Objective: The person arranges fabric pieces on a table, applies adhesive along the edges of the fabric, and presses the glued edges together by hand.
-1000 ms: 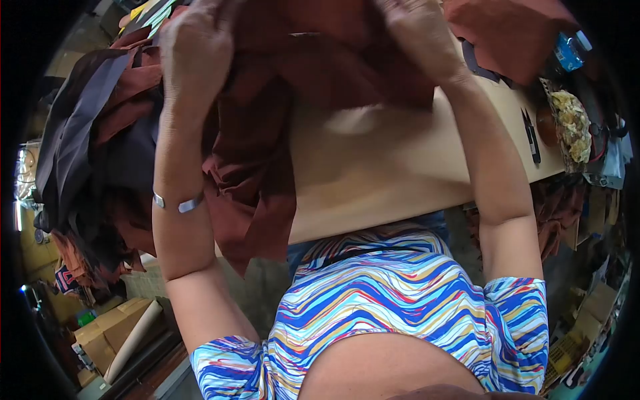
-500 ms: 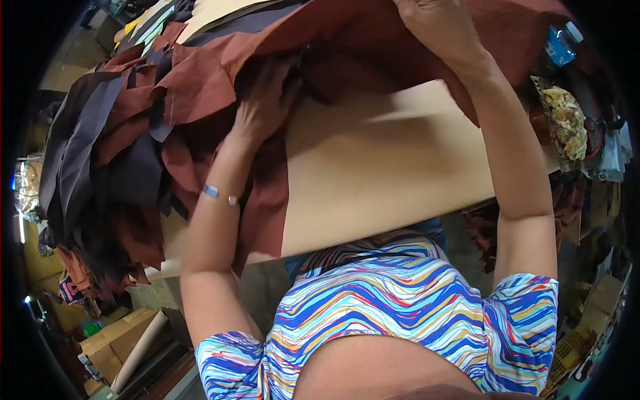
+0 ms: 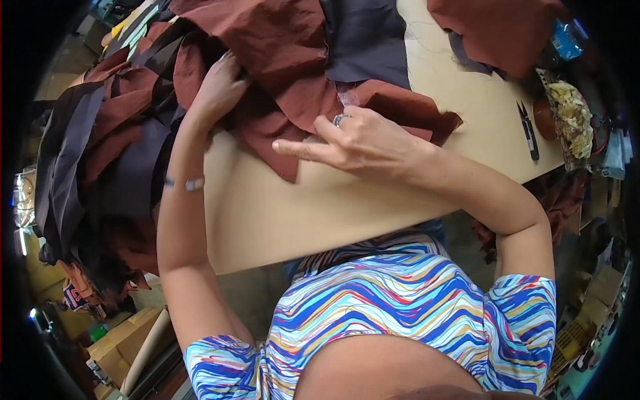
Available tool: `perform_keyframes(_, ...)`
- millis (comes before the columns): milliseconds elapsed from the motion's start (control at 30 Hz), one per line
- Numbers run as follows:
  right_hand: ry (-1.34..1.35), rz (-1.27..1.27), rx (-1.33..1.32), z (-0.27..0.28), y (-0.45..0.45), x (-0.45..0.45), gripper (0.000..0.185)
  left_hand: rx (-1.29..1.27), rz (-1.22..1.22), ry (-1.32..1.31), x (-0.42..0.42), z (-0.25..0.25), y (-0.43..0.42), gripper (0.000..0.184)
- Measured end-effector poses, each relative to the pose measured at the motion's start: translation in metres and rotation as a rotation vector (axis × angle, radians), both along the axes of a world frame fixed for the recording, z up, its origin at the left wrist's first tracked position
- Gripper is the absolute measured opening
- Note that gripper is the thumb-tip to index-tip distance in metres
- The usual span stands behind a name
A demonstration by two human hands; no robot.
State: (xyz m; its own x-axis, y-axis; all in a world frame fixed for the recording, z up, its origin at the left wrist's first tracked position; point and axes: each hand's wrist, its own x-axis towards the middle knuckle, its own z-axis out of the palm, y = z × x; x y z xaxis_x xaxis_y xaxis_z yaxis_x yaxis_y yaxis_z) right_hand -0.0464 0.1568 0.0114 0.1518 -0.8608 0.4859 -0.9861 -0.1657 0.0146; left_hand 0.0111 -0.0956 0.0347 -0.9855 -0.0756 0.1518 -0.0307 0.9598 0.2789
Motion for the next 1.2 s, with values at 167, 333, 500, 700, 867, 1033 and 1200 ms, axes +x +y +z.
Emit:
perform_keyframes(167,-0.61,-0.027,-0.232,0.042,0.028,-0.02,0.044,0.569,0.183,0.245,0.054,-0.007,0.022,0.029)
perform_keyframes(333,-0.368,-0.824,0.046,0.035,0.039,-0.069,0.062,0.289,0.281,0.252,0.051,-0.015,0.071,0.051)
perform_keyframes(500,-0.391,-0.725,0.116,0.009,0.012,-0.073,0.069,-0.05,0.306,0.169,0.018,-0.024,0.093,0.053)
perform_keyframes(700,-0.529,-0.439,-0.154,-0.007,-0.017,-0.081,0.069,-0.096,0.331,-0.095,0.032,-0.006,0.066,0.049)
perform_keyframes(867,-0.666,-0.58,-0.045,-0.002,-0.03,-0.066,0.067,0.252,0.305,0.252,0.042,-0.021,0.054,0.048)
perform_keyframes(1033,-0.513,-0.425,-0.204,-0.012,-0.038,-0.072,0.064,-0.046,0.454,0.11,0.03,-0.017,0.07,0.051)
perform_keyframes(1200,-0.374,-0.478,-0.137,-0.017,-0.046,-0.084,0.063,-0.149,0.398,0.257,0.028,-0.023,0.051,0.041)
